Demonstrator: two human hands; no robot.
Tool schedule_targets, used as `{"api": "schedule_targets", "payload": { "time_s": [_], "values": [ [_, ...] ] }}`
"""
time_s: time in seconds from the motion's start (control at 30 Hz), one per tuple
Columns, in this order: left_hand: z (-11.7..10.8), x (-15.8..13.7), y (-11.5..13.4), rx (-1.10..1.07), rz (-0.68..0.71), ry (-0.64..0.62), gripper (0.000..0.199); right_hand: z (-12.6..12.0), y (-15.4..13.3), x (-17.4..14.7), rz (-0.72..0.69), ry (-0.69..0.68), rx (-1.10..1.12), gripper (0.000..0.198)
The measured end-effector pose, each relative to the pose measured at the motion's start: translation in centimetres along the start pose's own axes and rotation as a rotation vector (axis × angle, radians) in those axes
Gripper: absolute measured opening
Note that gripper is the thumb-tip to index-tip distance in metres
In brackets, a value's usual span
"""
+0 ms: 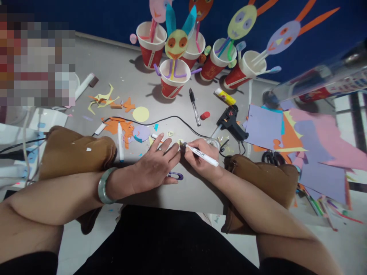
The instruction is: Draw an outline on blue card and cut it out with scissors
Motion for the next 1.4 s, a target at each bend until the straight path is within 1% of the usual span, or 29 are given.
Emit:
{"api": "schedule_targets", "payload": {
  "time_s": [0.13,0.37,0.53,0.73,0.93,1.4],
  "values": [
    [0.05,-0.02,0.02,0.001,0.0,0.002,0.087,0.05,0.21,-0.06,0.019,-0.008,0.011,0.007],
    [0.11,-0.04,0.05,0.027,0.009,0.01,0.088,-0.2,0.02,-0.09,-0.011,0.007,-0.015,0.009],
    [0.07,-0.02,0.05,0.033,0.011,0.008,0.087,-0.46,-0.11,-0.18,-0.03,0.037,0.002,0.005],
    [0.19,-0.04,0.02,0.031,0.009,-0.003,0.086,-0.22,0.05,-0.16,-0.015,0.013,0.004,0.006],
    [0.22,-0.05,0.01,0.032,0.008,0.002,0.086,-0.29,-0.13,-0.09,-0.057,0.032,0.012,0.007],
    [0.01,0.03,0.05,0.043,0.005,-0.013,0.082,-0.27,-0.15,0.02,-0.051,0.057,-0.057,0.009]
  ]
}}
Point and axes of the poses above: each hand's wrist, its own x-axis towards the middle knuckle, its own z-axis out of the palm, y = z × x, the point moved 4 cm from there along x, towards the middle knuckle, and after that the axes turned 11 degrees about z, right-handed, at the moved point
